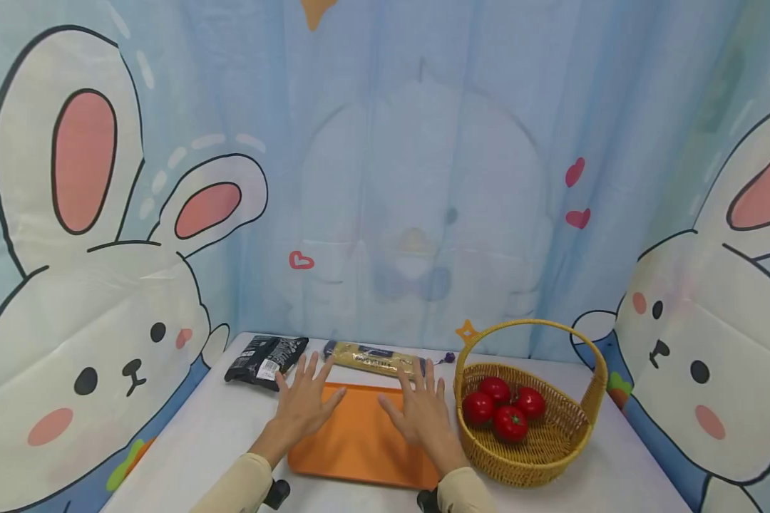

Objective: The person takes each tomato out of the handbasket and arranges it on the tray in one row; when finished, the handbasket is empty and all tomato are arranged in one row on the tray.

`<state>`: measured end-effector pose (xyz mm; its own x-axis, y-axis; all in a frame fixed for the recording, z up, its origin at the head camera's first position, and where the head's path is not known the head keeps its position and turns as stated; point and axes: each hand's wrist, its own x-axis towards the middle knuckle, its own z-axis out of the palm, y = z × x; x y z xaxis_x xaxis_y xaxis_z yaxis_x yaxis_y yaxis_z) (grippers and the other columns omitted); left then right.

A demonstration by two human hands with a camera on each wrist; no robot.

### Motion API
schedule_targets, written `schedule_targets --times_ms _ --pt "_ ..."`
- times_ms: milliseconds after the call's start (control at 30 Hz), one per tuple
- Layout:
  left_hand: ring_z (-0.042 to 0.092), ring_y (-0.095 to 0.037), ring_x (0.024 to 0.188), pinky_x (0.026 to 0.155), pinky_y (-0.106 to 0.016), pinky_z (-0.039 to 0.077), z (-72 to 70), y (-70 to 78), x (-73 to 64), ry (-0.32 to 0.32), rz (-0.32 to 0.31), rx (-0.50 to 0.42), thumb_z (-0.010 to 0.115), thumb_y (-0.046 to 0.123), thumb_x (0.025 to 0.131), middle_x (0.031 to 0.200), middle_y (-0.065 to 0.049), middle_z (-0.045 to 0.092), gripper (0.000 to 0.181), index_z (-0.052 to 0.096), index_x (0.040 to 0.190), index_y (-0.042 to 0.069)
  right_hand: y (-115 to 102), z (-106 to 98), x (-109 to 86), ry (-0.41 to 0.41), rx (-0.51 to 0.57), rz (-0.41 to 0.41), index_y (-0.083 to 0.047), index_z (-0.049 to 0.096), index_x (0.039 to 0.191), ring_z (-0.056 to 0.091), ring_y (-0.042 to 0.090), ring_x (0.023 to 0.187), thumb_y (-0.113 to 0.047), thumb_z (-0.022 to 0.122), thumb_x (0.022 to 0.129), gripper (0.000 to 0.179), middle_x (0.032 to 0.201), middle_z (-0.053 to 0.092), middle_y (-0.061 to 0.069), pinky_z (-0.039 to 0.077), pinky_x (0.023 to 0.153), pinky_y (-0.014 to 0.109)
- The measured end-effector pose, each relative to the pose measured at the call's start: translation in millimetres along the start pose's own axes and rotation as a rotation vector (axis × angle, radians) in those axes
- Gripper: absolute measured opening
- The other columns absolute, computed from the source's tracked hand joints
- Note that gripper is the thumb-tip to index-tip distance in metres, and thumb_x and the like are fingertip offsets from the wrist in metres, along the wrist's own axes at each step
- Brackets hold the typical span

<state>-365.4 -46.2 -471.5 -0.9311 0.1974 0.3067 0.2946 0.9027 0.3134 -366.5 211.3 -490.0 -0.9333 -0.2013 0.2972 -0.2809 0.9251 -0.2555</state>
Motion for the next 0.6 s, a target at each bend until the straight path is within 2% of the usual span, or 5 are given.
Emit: schedule_targets --times_ms 100,167,333,400,600 --pt "0.018 -0.048 0.164 0.120 -0.086 0.014 -4.1 -10.1 -5.8 -0.048 0.007 -0.062 0.056 0.057 0.108 0.176 -0.021 0.028 0.075 0.040 0.168 0.015 -4.8 -21.8 -3.1 -0.061 0.073 -0.044 -0.002 0.034 0.168 0.007 0.054 0.163 -0.054 0.057 0.110 0.081 0.176 0.015 0.031 0.018 0.124 0.079" --pt "0.017 -0.050 0.163 0.119 -0.087 0.016 -7.8 -20.2 -9.9 -0.126 0.024 -0.146 0.058 0.057 0.107 0.176 -0.023 0.027 0.078 0.038 0.168 0.013 -4.3 -37.8 -4.5 -0.093 0.131 -0.065 -0.003 0.034 0.168 0.015 0.053 0.162 -0.054 0.057 0.110 0.081 0.175 0.019 0.030 0.025 0.123 0.078" --pt "0.012 -0.059 0.160 0.121 -0.084 0.016 -2.9 -58.2 -27.4 -0.400 0.006 -0.355 0.072 0.061 0.097 0.172 -0.034 0.023 0.103 0.028 0.169 0.002 1.4 -81.1 -10.5 -0.128 0.290 -0.148 0.000 0.055 0.155 0.056 0.047 0.141 -0.050 0.065 0.108 0.069 0.154 0.058 0.025 0.050 0.111 0.068" --pt "0.013 -0.059 0.160 0.123 -0.081 0.015 7.4 -73.3 -35.3 -0.475 -0.029 -0.369 0.078 0.064 0.092 0.172 -0.034 0.024 0.114 0.025 0.169 0.000 6.9 -96.8 -14.6 -0.136 0.340 -0.196 0.001 0.065 0.144 0.068 0.041 0.126 -0.043 0.069 0.106 0.058 0.138 0.070 0.020 0.059 0.102 0.061" --pt "0.029 -0.059 0.155 0.119 -0.087 0.010 14.5 -84.3 -53.4 -0.447 -0.104 -0.308 0.090 0.055 0.083 0.166 -0.034 0.038 0.113 0.037 0.164 -0.004 38.0 -129.5 -23.3 -0.181 0.448 -0.223 -0.001 0.072 0.133 0.078 0.025 0.106 -0.034 0.076 0.103 0.045 0.121 0.078 0.011 0.067 0.085 0.034"
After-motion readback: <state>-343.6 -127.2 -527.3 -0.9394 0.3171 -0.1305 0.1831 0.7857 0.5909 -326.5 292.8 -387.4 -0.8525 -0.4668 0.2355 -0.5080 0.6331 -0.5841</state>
